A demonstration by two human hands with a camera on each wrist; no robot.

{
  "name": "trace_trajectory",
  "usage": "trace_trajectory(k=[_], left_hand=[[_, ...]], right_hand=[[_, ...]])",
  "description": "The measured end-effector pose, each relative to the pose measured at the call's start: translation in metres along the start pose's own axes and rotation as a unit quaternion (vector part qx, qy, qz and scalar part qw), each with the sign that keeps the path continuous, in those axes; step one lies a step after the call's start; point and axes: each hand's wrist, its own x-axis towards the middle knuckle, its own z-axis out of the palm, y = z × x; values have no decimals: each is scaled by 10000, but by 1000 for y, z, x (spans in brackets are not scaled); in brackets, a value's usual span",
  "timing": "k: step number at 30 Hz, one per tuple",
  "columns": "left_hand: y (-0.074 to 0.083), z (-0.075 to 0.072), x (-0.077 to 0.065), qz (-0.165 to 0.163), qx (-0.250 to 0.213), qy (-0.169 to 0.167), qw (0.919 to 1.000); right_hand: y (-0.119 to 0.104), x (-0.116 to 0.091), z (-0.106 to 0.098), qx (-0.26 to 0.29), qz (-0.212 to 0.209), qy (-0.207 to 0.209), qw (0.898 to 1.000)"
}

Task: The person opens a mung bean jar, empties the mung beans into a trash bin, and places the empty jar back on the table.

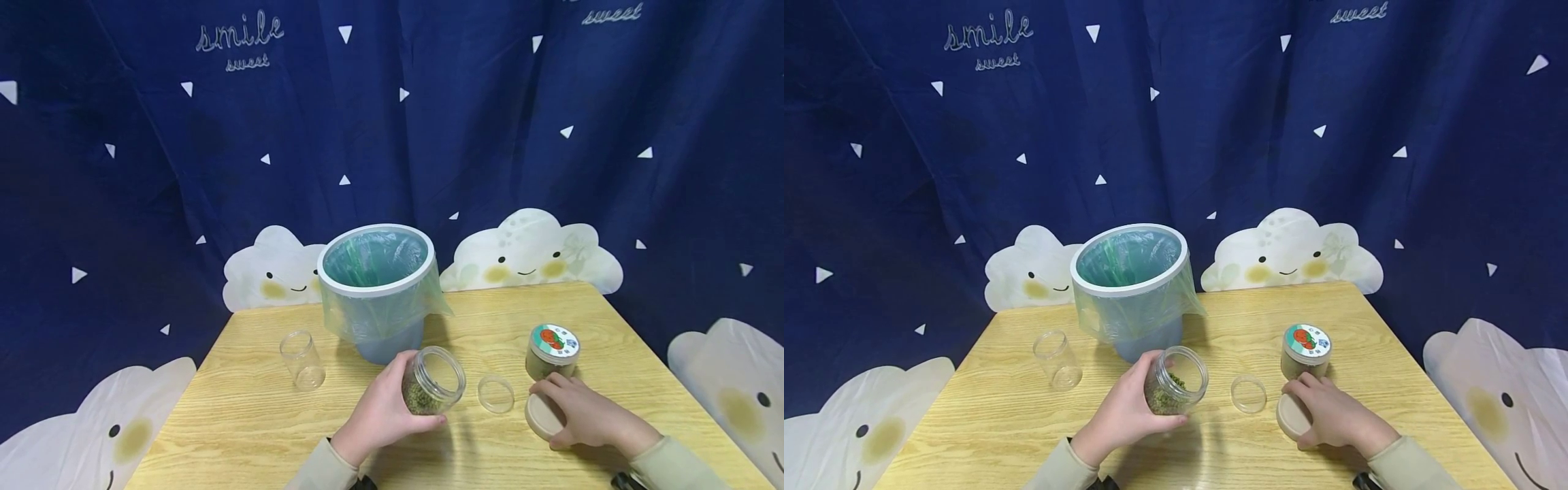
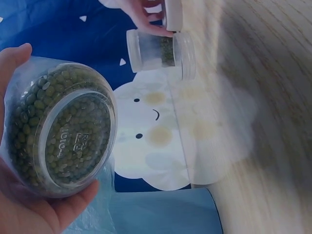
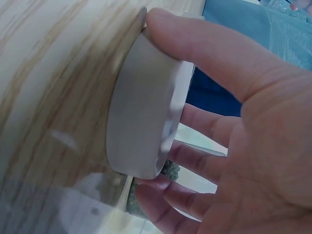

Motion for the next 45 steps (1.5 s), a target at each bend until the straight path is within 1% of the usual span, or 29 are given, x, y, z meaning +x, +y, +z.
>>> trace_trajectory(k=[6,11,16,20,23,27,31,37,40,42,45], left_hand=[[-3,0,0,71,-50,53,9999],[-3,-2,-2,20,-68,133,9999],[-4,-4,-3,-24,-93,188,9998],[-4,-5,-4,-45,-102,261,9996],[-5,-6,-3,3,-102,323,9994],[-5,-7,-3,85,-76,373,9992],[-4,-9,-3,132,-40,399,9991],[-5,-11,-3,122,-60,400,9991],[-5,-12,-3,72,-87,389,9992],[-5,-12,-3,52,-94,391,9992],[-5,-13,-2,54,-98,405,9991]], right_hand=[[0,-1,1,5,9,35,10000],[-1,-3,0,-8,88,4,10000],[-5,-3,-4,-44,194,-13,9998],[-7,-2,-8,-230,127,201,9995],[-10,-1,-11,-369,90,382,9985],[-16,2,-18,-307,140,485,9983],[-22,5,-25,-265,147,788,9964],[-31,13,-37,-336,-83,1413,9894],[-34,17,-44,-367,-284,1709,9842],[-36,21,-48,-413,-521,1917,9792],[-38,26,-55,-500,-1058,2158,9694]])
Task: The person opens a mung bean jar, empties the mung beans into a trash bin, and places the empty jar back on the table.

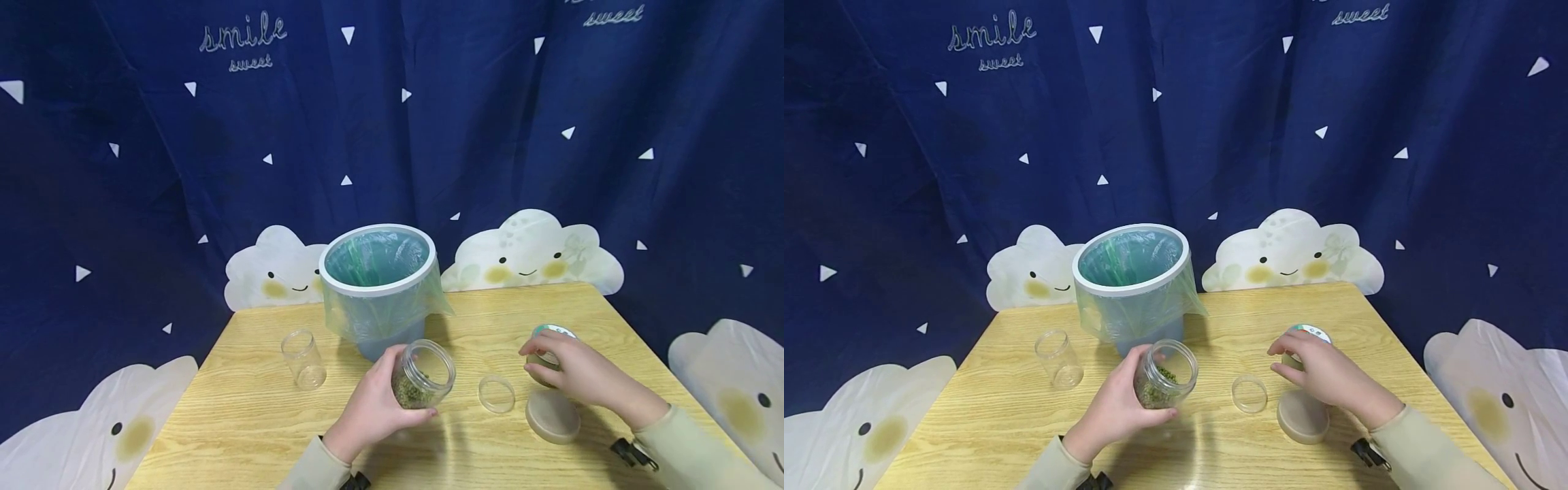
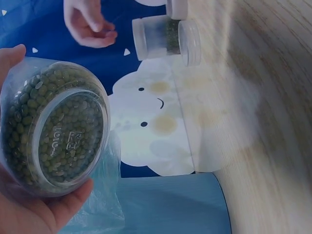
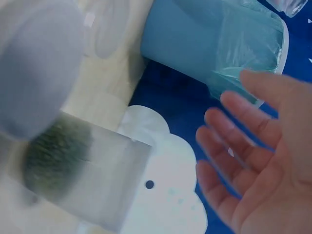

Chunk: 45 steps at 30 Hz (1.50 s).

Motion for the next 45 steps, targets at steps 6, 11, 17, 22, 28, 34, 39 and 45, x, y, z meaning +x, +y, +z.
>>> trace_trajectory(k=[6,11,17,22,28,34,39,45], left_hand=[[0,-1,1,78,-29,42,10000],[-1,-1,1,108,-16,20,9999],[-1,-1,1,126,-10,-4,9999],[-1,-2,1,137,2,11,9999],[-1,-1,1,94,-13,-30,10000],[-1,0,0,106,-51,-31,9999],[0,1,0,55,-36,-35,10000],[-1,1,0,78,2,-49,10000]], right_hand=[[-3,22,-13,60,-621,10,9981],[-6,43,-25,-59,-731,29,9973],[-9,67,-38,-142,-906,131,9957],[-11,87,-45,-64,-990,133,9950],[-10,110,-51,6,-1128,166,9935],[-8,132,-54,-33,-1401,239,9898],[-6,149,-54,-6,-1500,59,9887],[-6,166,-52,33,-1794,26,9838]])
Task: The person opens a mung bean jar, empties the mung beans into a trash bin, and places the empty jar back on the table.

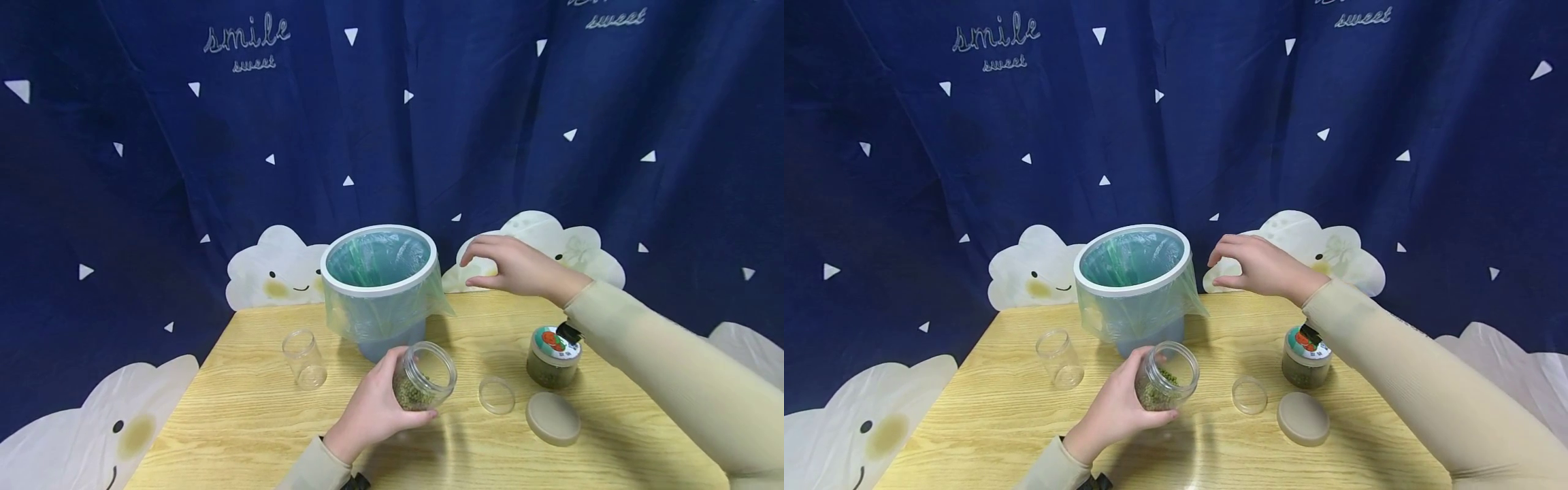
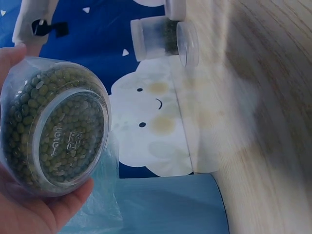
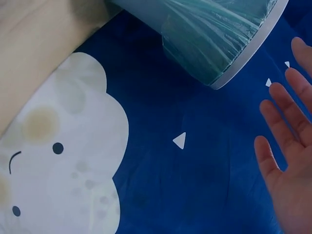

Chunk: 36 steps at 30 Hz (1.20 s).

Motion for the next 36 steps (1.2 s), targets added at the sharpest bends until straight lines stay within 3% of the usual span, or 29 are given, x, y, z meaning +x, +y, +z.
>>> trace_trajectory(k=[8,21,36], left_hand=[[-2,1,-1,31,23,43,10000],[0,2,-1,-42,-32,-24,10000],[1,0,-1,-77,-56,-83,9999]], right_hand=[[2,21,0,39,366,-548,9978],[-5,51,1,-14,1019,-1370,9853],[-6,75,13,243,734,-1556,9848]])
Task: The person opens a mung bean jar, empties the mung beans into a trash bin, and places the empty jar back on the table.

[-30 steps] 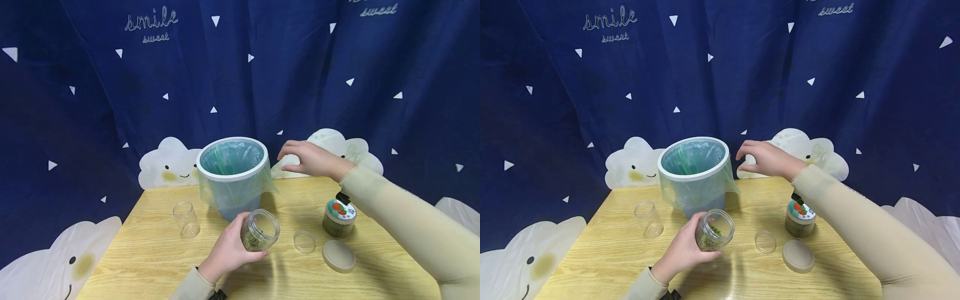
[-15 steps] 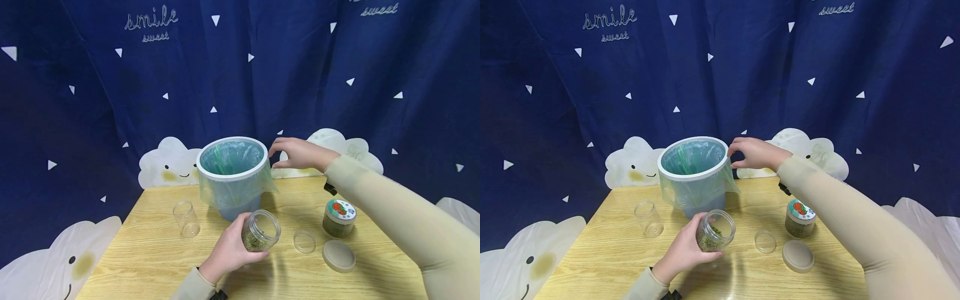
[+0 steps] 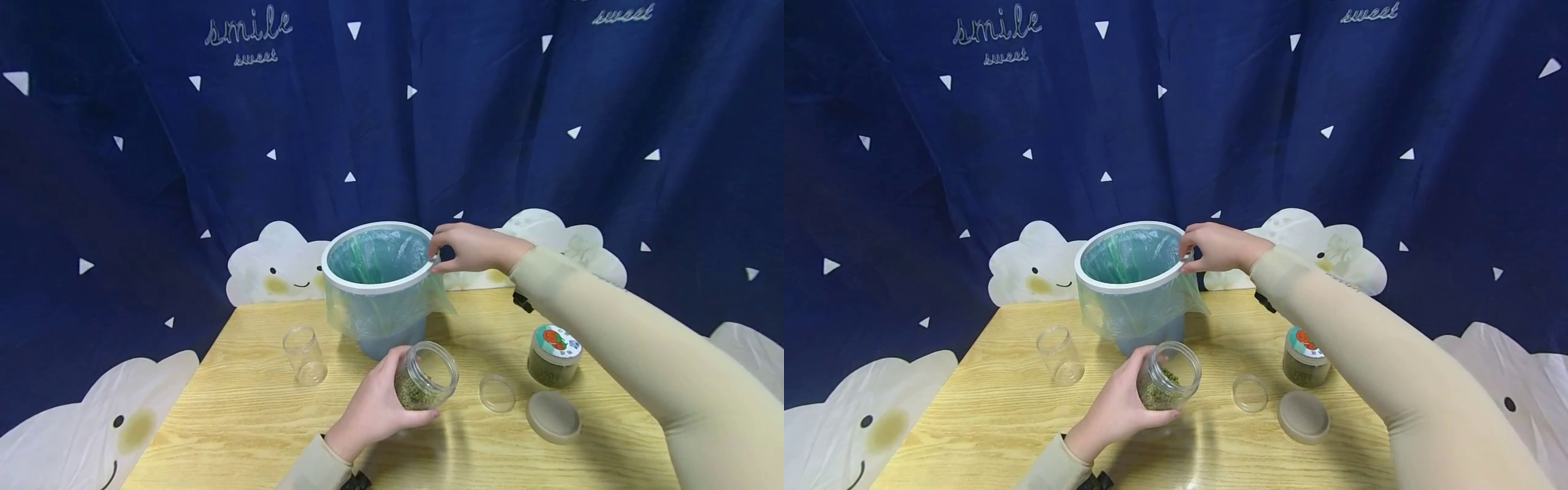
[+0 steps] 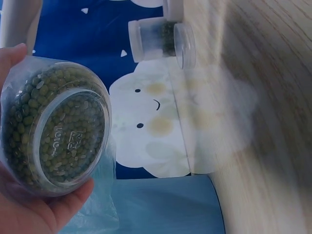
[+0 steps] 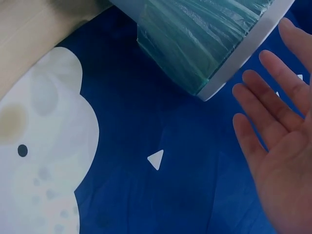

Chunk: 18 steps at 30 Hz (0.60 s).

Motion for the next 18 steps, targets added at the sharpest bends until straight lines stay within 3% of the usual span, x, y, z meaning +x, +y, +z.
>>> trace_trajectory(k=[18], left_hand=[[0,-4,-1,93,36,76,9999]], right_hand=[[-1,12,3,-169,36,-111,9998]])
